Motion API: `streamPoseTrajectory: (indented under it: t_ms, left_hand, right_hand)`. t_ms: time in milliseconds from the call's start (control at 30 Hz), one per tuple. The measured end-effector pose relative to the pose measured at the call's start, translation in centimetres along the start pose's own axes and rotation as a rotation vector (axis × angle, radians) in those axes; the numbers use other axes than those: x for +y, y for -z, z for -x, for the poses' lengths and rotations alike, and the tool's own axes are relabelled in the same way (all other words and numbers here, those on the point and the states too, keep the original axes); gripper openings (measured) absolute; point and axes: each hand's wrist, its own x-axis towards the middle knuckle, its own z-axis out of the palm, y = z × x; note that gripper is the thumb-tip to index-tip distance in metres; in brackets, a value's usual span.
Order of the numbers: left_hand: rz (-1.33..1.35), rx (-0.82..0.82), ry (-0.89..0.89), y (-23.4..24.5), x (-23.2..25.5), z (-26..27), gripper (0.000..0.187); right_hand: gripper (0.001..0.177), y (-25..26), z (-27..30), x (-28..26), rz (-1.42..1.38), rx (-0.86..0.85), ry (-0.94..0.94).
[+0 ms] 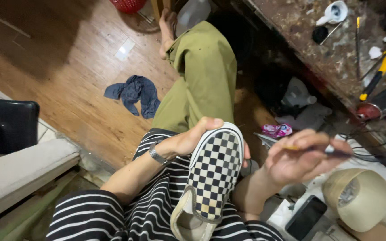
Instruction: The person paints the black squares of a checkered slip-on shoe using a small brush. They hold the shoe in their left hand and repeatedly dip the brush into a container on the table to apply black paint to the pattern.
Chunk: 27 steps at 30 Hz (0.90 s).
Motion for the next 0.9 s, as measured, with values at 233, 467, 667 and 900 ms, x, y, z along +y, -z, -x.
streamPoseTrajectory:
  t_ms: [233,467,667,900]
  left_hand:
    - [-0.052,-0.015,-0.023,-0.2,-0.8,-0.5,0.067]
    - [-0.104,0.037,-0.02,-0.6,-0.9,-0.5,0.061]
    - [-0.181,0.161,-0.002,-0.1,-1.5,-0.4,0.054]
    - [-0.327,0.212,0.062,-1.1,-0.1,-0.3,0.054]
  right_hand:
    - [0.034,-0.9,4.4,-1.8,0.048,0.086,-0.03]
    - [0.037,-3.0,5.7,-2.6,0.25,0.185,0.043]
    - [0.041,-5.5,3.6,-3.5,0.28,0.185,0.075]
    - [0.034,-7.0,2.5,-4.2,0.356,0.238,0.022]
